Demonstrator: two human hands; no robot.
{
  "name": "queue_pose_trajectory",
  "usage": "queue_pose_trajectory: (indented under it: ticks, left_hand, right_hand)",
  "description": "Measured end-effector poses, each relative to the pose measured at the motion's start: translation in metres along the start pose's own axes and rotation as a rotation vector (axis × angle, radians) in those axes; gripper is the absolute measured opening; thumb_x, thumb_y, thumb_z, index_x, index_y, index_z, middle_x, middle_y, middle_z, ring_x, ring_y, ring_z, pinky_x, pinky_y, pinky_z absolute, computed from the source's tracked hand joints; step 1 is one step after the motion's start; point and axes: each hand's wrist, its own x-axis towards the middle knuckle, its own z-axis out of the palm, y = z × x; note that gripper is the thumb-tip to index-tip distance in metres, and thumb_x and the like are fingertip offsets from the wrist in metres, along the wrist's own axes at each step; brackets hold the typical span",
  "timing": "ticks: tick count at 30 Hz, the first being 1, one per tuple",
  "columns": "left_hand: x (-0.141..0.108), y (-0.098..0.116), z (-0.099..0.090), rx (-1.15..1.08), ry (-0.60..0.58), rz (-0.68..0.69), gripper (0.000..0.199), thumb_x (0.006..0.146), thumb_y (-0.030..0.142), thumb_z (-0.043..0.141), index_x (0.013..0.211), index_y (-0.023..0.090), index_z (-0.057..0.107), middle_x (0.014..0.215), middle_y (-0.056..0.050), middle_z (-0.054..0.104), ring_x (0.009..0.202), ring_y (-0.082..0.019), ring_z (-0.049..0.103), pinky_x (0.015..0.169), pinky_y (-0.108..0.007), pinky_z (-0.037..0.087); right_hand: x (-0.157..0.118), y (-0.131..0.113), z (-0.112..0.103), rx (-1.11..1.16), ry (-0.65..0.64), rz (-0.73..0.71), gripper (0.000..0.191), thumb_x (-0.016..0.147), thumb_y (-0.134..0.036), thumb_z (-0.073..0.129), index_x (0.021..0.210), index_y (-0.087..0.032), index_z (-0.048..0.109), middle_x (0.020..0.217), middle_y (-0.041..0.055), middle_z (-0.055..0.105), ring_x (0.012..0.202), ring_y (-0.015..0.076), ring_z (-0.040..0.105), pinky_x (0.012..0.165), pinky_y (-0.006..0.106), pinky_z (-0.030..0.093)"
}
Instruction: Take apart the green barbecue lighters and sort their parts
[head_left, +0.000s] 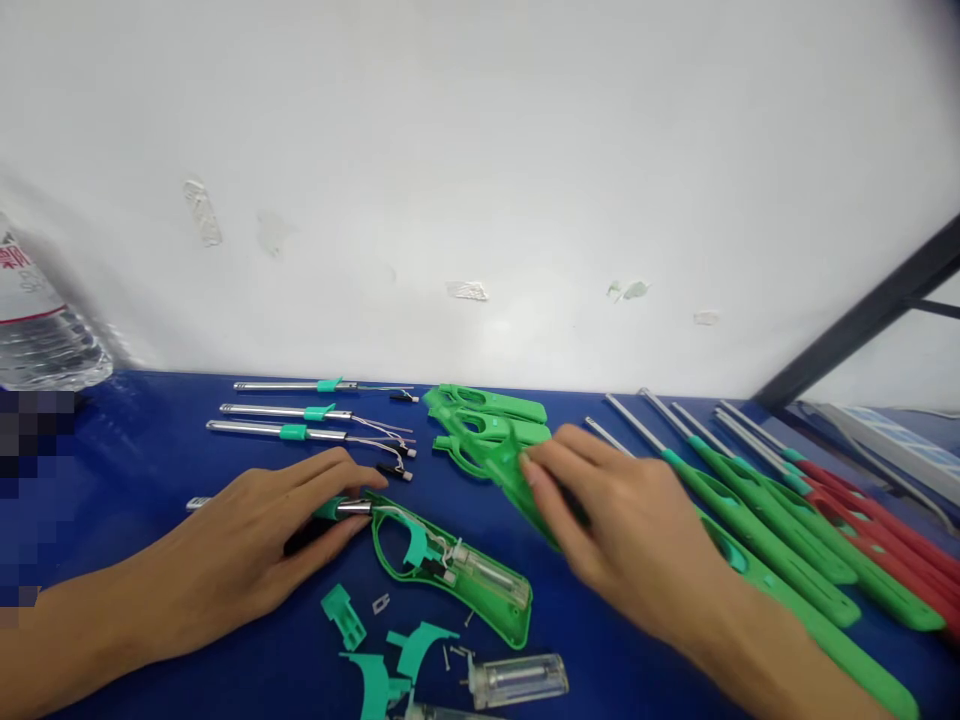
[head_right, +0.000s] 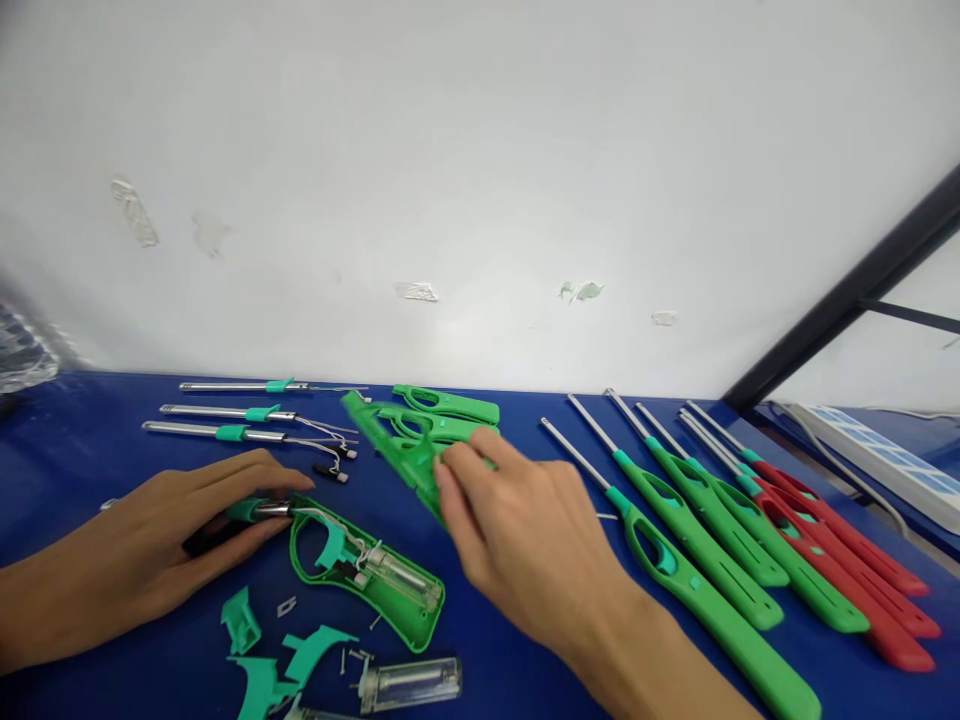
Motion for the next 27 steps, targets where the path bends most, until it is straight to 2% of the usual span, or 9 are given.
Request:
queue_pose_trajectory:
  ticks: [3, 5, 7, 9, 11, 13, 20, 24, 27]
  left_hand:
    - [0.001, 0.004, -0.002, 0.034, 0.03, 0.039, 0.027, 0.138, 0.047, 0.059, 0.154, 0.041, 0.08, 0.133, 0.004, 0.092, 0.096, -0.015, 0.095, 0.079, -0.024, 0.068]
    - [0.003, 0.006, -0.004, 0.009, 0.017, 0.056, 0.028, 0.138, 0.041, 0.056, 0.147, 0.038, 0.082, 0.127, 0.003, 0.089, 0.089, -0.012, 0.091, 0.075, -0.022, 0.065]
    - [0.005, 0.008, -0.006, -0.008, 0.005, 0.064, 0.029, 0.137, 0.036, 0.055, 0.143, 0.035, 0.083, 0.125, 0.003, 0.088, 0.087, -0.01, 0.089, 0.074, -0.02, 0.064]
    - [0.006, 0.009, -0.007, -0.016, 0.001, 0.067, 0.028, 0.136, 0.033, 0.055, 0.141, 0.034, 0.082, 0.125, 0.002, 0.087, 0.086, -0.01, 0.088, 0.074, -0.02, 0.063]
    - [0.007, 0.009, -0.007, -0.016, -0.006, 0.067, 0.027, 0.135, 0.031, 0.056, 0.141, 0.034, 0.082, 0.125, 0.002, 0.086, 0.083, -0.009, 0.087, 0.072, -0.021, 0.062]
    - [0.007, 0.01, -0.007, -0.007, -0.003, 0.074, 0.025, 0.135, 0.031, 0.056, 0.142, 0.034, 0.08, 0.125, 0.003, 0.085, 0.081, -0.009, 0.085, 0.071, -0.021, 0.061]
    - [0.009, 0.014, -0.009, 0.058, 0.07, 0.182, 0.028, 0.129, 0.02, 0.057, 0.144, 0.034, 0.076, 0.126, 0.001, 0.082, 0.098, -0.011, 0.086, 0.086, -0.021, 0.065]
    - [0.008, 0.015, -0.01, 0.09, 0.087, 0.181, 0.028, 0.126, 0.023, 0.062, 0.145, 0.035, 0.078, 0.134, -0.001, 0.084, 0.116, -0.017, 0.088, 0.101, -0.024, 0.069]
    - [0.007, 0.013, -0.01, 0.064, 0.079, 0.16, 0.029, 0.124, 0.023, 0.064, 0.146, 0.035, 0.078, 0.135, -0.001, 0.085, 0.115, -0.017, 0.088, 0.098, -0.023, 0.07]
  right_hand:
    - [0.001, 0.014, -0.01, -0.124, 0.062, 0.123, 0.043, 0.129, -0.025, 0.055, 0.094, -0.024, 0.081, 0.081, 0.002, 0.077, 0.062, 0.0212, 0.075, 0.06, 0.035, 0.043]
    - [0.003, 0.02, -0.016, -0.274, -0.001, 0.254, 0.038, 0.12, -0.026, 0.062, 0.086, -0.025, 0.078, 0.079, 0.0041, 0.077, 0.06, 0.0249, 0.075, 0.06, 0.037, 0.038]
    - [0.007, 0.022, -0.02, -0.424, -0.189, 0.456, 0.037, 0.117, -0.025, 0.066, 0.083, -0.026, 0.079, 0.083, 0.0085, 0.083, 0.066, 0.031, 0.081, 0.062, 0.038, 0.034]
    - [0.012, 0.02, -0.025, -0.527, -0.486, 0.651, 0.042, 0.121, -0.02, 0.063, 0.086, -0.024, 0.085, 0.093, 0.0153, 0.092, 0.081, 0.039, 0.092, 0.064, 0.038, 0.032]
    - [0.016, 0.018, -0.03, -0.553, -0.751, 0.738, 0.046, 0.124, -0.013, 0.059, 0.093, -0.02, 0.092, 0.102, 0.0215, 0.097, 0.096, 0.0449, 0.098, 0.065, 0.038, 0.033]
    - [0.018, 0.016, -0.033, -0.535, -0.885, 0.742, 0.047, 0.123, -0.007, 0.06, 0.097, -0.018, 0.097, 0.104, 0.0244, 0.098, 0.104, 0.0471, 0.101, 0.064, 0.038, 0.035]
    - [0.018, 0.015, -0.033, -0.534, -0.868, 0.713, 0.05, 0.136, -0.03, 0.058, 0.113, -0.016, 0.1, 0.114, 0.0281, 0.098, 0.115, 0.0522, 0.1, 0.071, 0.042, 0.051]
    - [0.02, 0.004, -0.029, -0.195, -0.759, 0.597, 0.038, 0.135, -0.034, 0.069, 0.108, -0.026, 0.095, 0.103, 0.0107, 0.099, 0.102, 0.0405, 0.099, 0.08, 0.043, 0.054]
    - [0.012, -0.007, -0.024, 0.192, -0.696, 0.452, 0.006, 0.119, -0.034, 0.097, 0.115, -0.033, 0.094, 0.109, -0.002, 0.099, 0.105, 0.0321, 0.097, 0.088, 0.041, 0.058]
